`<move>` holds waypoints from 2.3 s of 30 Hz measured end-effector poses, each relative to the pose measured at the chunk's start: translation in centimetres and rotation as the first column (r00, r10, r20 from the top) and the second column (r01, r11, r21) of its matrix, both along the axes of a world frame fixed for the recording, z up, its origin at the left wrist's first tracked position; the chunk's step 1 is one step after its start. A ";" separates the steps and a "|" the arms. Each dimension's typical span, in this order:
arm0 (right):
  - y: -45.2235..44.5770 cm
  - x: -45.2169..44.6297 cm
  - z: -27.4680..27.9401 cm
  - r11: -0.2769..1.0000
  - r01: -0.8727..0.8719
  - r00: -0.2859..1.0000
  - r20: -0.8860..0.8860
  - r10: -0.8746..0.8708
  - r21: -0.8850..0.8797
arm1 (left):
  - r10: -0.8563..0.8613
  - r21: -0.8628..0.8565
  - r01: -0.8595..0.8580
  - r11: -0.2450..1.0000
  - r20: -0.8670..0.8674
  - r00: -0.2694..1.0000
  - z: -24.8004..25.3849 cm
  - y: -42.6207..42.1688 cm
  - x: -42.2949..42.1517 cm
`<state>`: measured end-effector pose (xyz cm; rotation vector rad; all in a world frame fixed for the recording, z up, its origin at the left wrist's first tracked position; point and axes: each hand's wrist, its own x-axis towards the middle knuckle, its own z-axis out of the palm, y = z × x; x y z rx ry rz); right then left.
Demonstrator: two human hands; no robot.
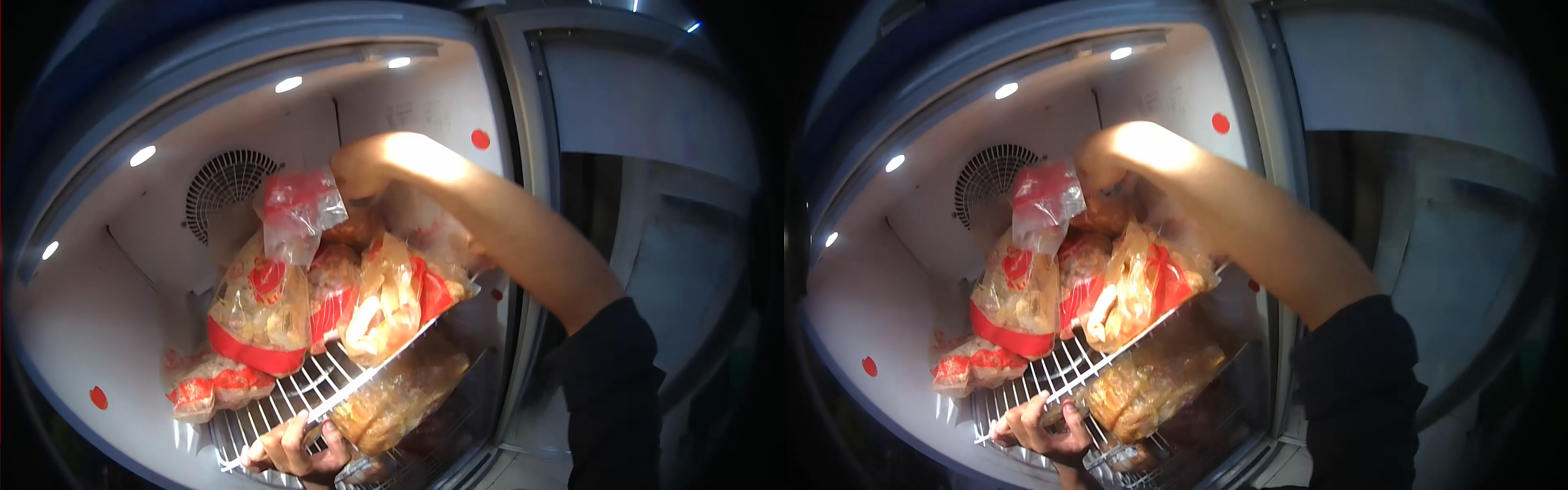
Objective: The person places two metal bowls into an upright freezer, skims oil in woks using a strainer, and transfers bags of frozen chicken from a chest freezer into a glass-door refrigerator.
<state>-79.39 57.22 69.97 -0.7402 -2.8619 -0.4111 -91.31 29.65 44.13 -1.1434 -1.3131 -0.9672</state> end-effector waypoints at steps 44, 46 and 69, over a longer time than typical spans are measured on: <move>-31.3 58.8 -29.7 0.717 -0.463 -0.213 -0.720 -0.660 -0.521 | 0.878 -0.044 0.991 0.127 0.469 -0.092 -53.8 -43.6 12.6; -34.5 57.2 -30.5 0.632 -0.595 -0.153 -0.702 -0.696 -0.497 | 0.884 -0.028 0.976 0.215 0.431 -0.182 -54.1 -43.1 14.1; -39.0 45.4 -34.6 0.006 -0.667 0.670 -0.604 -0.431 -0.745 | -0.254 0.399 0.189 0.897 0.817 -0.518 -39.1 -28.2 17.1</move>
